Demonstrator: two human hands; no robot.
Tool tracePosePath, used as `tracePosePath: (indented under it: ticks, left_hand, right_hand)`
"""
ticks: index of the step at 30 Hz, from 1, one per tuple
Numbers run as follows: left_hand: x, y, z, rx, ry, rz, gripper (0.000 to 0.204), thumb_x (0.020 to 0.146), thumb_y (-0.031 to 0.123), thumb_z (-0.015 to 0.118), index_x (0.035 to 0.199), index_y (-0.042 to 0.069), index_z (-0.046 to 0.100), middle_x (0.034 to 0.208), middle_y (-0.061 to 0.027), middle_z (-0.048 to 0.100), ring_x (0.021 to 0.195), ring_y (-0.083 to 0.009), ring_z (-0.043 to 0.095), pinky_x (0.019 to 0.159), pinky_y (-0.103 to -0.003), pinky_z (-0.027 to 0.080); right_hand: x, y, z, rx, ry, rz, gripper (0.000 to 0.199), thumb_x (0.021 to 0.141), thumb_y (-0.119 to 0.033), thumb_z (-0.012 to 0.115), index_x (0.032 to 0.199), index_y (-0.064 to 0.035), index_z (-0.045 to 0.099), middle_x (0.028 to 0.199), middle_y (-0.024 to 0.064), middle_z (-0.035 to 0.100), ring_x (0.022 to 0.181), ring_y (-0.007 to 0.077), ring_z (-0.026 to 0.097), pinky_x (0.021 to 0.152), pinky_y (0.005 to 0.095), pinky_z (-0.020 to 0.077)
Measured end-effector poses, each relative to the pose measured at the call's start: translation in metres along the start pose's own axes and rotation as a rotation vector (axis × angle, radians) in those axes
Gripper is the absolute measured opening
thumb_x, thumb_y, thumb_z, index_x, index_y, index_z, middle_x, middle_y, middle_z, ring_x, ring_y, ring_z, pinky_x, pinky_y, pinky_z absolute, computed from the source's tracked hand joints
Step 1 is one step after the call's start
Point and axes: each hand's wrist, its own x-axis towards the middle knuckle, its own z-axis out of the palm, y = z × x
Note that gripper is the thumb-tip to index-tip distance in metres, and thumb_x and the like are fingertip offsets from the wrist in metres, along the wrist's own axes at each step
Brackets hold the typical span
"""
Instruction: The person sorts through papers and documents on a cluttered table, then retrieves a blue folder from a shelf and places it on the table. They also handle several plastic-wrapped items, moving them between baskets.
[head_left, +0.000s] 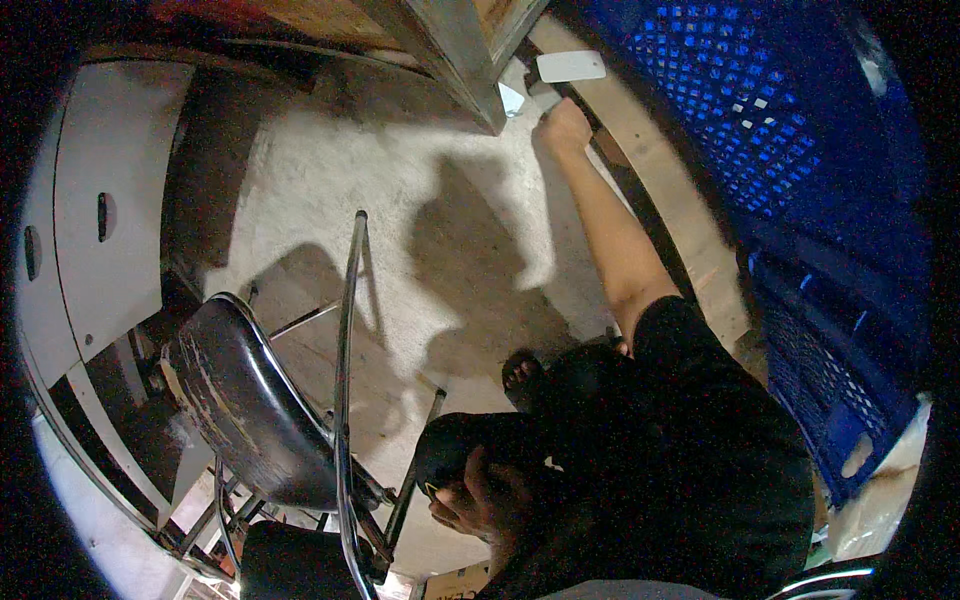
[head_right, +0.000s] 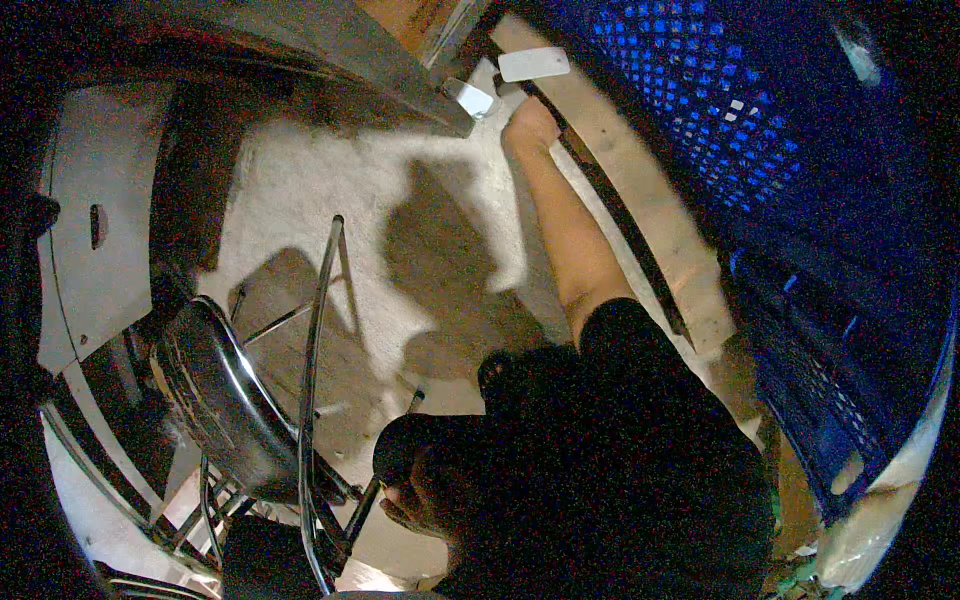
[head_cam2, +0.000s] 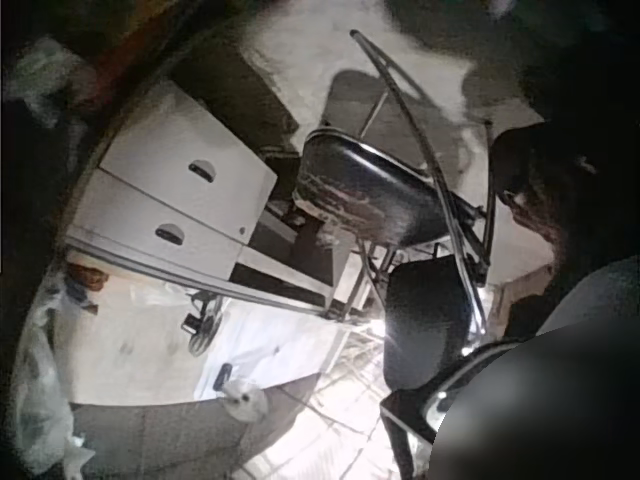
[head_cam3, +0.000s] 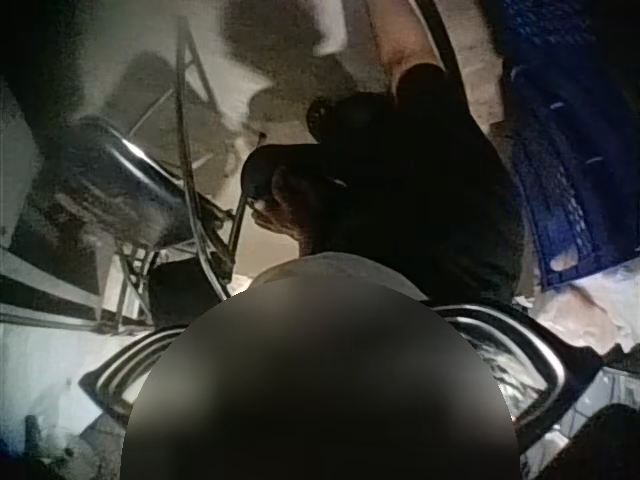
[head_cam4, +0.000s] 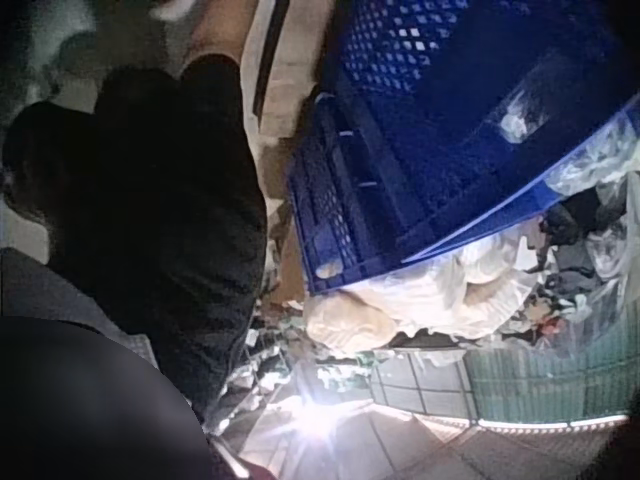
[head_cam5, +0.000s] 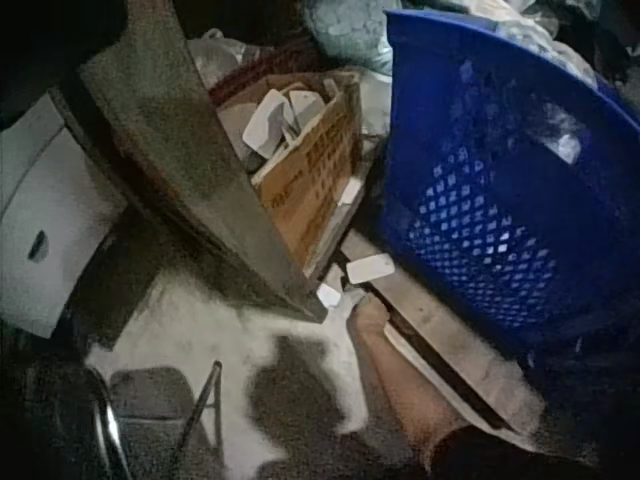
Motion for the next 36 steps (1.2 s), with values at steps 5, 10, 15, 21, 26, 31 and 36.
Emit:
tracePosePath:
  ticks: [5,10,15,21,26,31,36]
  left_hand:
    - [-0.001,0.004,-0.004,-0.050,-0.047,-0.028,0.029,0.082,0.025,0.071,0.111,0.023,0.074,0.099,-0.0145,0.048,0.086,-0.0371,0.048,0.076,-0.052,0.041]
    - [0.006,0.009,-0.010,-0.067,0.004,-0.013,0.032,0.081,0.025,0.072,0.113,0.023,0.072,0.098,-0.0151,0.048,0.087,-0.0370,0.048,0.076,-0.052,0.041]
    - [0.005,0.011,-0.008,-0.085,-0.017,-0.006,0.034,0.080,0.027,0.073,0.114,0.026,0.072,0.097,-0.0151,0.049,0.089,-0.0376,0.050,0.080,-0.055,0.043]
    - [0.001,0.015,-0.013,-0.125,-0.240,-0.135,0.047,0.081,0.043,0.072,0.124,0.027,0.067,0.127,-0.0188,0.057,0.126,-0.0484,0.048,0.108,-0.066,0.035]
    - [0.012,0.019,-0.044,-0.183,-0.269,-0.094,0.044,0.081,0.036,0.067,0.124,0.023,0.066,0.111,-0.0180,0.061,0.112,-0.0462,0.056,0.088,-0.060,0.045]
    - [0.019,0.017,-0.101,-0.328,-0.359,-0.058,0.039,0.082,0.035,0.069,0.117,0.018,0.067,0.114,-0.0150,0.061,0.114,-0.0397,0.057,0.091,-0.054,0.046]
    - [-0.017,-0.024,-0.149,-0.506,-0.414,-0.057,0.025,0.084,0.029,0.070,0.105,0.016,0.071,0.107,-0.0123,0.064,0.107,-0.0341,0.062,0.086,-0.049,0.050]
  right_hand:
    - [-0.010,-0.009,-0.019,-0.103,-0.264,-0.096,0.034,0.082,-0.017,0.074,0.111,0.0002,0.069,0.119,0.0232,0.071,0.113,0.0387,0.069,0.093,0.0491,0.0568]
    - [-0.068,-0.007,-0.084,-0.233,0.016,-0.357,0.046,0.080,-0.018,0.076,0.118,0.0014,0.060,0.132,0.0220,0.062,0.126,0.0401,0.060,0.101,0.0523,0.0515]
    - [-0.016,-0.020,-0.143,-0.429,0.253,-0.690,0.056,0.077,-0.012,0.080,0.123,-0.0024,0.051,0.129,0.0179,0.059,0.125,0.0369,0.057,0.104,0.0527,0.0466]
    - [-0.059,-0.044,-0.189,-0.091,0.165,-0.455,0.060,0.075,0.000,0.076,0.129,-0.0024,0.049,0.121,0.0222,0.061,0.119,0.0413,0.057,0.100,0.0536,0.0473]
    - [-0.126,-0.113,-0.349,0.324,1.093,-0.886,0.034,0.083,0.002,0.059,0.117,0.0000,0.064,0.112,0.0187,0.065,0.106,0.0389,0.058,0.096,0.0478,0.0427]
    - [-0.109,-0.213,-0.378,-0.125,0.659,-0.924,0.033,0.092,-0.021,0.059,0.119,-0.0020,0.067,0.124,0.0216,0.066,0.116,0.0416,0.057,0.103,0.0522,0.0403]
    - [-0.094,-0.161,-0.397,0.180,0.146,-0.923,0.045,0.110,-0.024,0.033,0.130,0.0010,0.063,0.137,0.0249,0.061,0.129,0.0426,0.054,0.111,0.0497,0.0396]
